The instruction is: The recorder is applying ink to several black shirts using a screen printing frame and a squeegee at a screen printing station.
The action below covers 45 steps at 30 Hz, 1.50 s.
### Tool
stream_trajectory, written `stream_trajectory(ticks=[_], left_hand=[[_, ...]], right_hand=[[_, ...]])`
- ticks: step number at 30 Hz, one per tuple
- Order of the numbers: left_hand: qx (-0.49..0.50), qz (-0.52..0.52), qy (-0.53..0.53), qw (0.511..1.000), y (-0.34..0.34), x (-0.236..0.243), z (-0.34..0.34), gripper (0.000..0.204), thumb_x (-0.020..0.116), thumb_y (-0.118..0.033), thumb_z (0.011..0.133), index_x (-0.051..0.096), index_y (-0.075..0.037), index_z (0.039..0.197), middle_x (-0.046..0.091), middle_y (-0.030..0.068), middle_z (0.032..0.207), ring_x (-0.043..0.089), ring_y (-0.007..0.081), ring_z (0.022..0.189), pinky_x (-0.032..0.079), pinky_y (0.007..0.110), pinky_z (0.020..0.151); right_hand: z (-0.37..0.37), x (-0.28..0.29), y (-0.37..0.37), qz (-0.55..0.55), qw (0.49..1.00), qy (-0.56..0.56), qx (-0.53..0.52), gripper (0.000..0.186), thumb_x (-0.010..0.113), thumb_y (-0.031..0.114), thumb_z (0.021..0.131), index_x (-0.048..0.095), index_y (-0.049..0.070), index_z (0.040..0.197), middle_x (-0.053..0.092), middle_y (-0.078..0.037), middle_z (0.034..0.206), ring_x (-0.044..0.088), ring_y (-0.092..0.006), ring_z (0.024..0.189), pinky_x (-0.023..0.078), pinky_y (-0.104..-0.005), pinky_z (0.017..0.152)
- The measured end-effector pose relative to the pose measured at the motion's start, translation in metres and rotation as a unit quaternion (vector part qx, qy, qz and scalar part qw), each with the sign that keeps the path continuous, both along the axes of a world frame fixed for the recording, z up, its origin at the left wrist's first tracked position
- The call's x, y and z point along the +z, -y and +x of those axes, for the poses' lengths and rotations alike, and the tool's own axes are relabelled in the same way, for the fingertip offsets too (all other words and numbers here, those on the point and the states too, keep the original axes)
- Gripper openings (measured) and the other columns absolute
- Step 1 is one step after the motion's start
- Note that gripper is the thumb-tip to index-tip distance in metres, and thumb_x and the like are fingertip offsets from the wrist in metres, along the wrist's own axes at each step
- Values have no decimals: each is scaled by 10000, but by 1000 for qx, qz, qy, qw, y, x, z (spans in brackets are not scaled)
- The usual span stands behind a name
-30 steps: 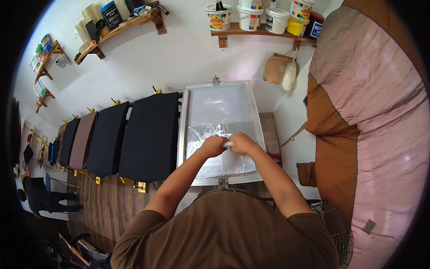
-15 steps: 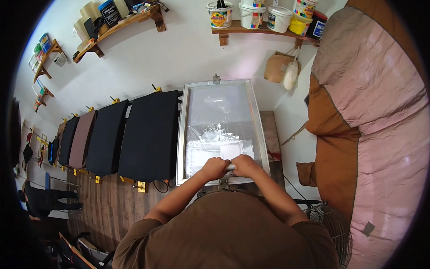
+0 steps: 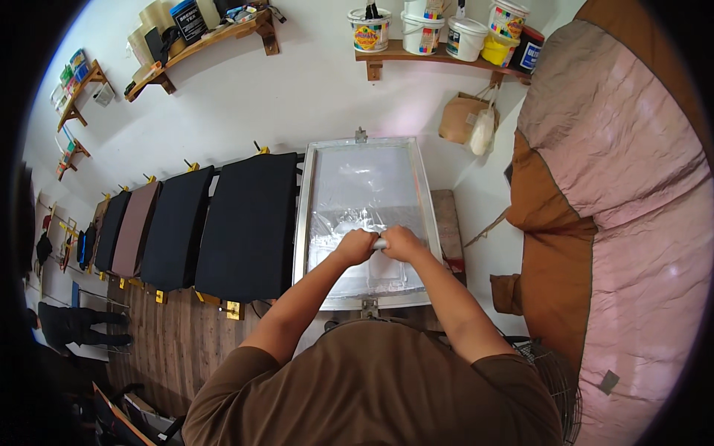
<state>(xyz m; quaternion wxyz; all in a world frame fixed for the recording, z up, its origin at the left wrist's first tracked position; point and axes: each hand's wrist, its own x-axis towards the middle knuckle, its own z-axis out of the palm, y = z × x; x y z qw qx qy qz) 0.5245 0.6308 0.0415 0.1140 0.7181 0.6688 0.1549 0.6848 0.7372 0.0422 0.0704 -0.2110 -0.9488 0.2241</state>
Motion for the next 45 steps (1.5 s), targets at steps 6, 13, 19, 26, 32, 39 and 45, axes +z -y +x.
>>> stream_trajectory(ticks=[6,13,19,26,32,39,45], left_hand=[[-9,7,12,1000,6,-7,8,116,659,-177,816,677,-73,865,699,186,796,692,384,754,556,479,695],[-55,-40,18,998,31,7,26,120,649,-175,818,697,-70,854,701,194,786,693,387,747,558,475,700],[-67,-58,53,995,50,11,40,104,651,-138,773,698,-54,815,698,208,788,691,395,750,558,478,715],[-73,-80,48,993,47,14,38,106,649,-133,759,700,-43,779,700,212,790,696,395,761,564,474,716],[-74,-82,49,993,56,11,40,113,654,-145,769,699,-42,787,697,216,784,693,401,752,562,476,709],[-67,-53,45,995,74,10,52,110,636,-143,792,685,-44,793,688,208,756,684,399,716,555,480,681],[-57,-36,33,997,81,7,60,124,624,-149,805,665,-32,805,682,202,741,678,399,678,554,483,657]], right_hand=[[10,-9,7,-19,1000,-2,-8,158,750,166,672,664,57,747,681,-185,781,668,-401,782,546,-475,735],[29,16,31,-46,997,58,23,195,730,206,659,681,55,773,694,-191,812,674,-406,812,549,-471,744],[46,11,47,-67,995,71,30,267,744,249,633,673,26,763,671,-212,765,669,-408,773,551,-469,731],[45,9,46,-67,995,64,30,256,729,238,621,669,22,744,667,-207,745,664,-410,751,550,-470,716],[48,7,57,-64,995,76,23,245,735,238,631,658,30,737,672,-190,751,667,-397,757,550,-469,722],[60,5,75,-58,995,82,14,229,747,227,639,646,41,728,668,-158,713,674,-375,751,551,-459,720],[66,4,81,-56,996,74,5,193,731,190,652,659,48,762,673,-152,737,673,-377,773,551,-464,735]])
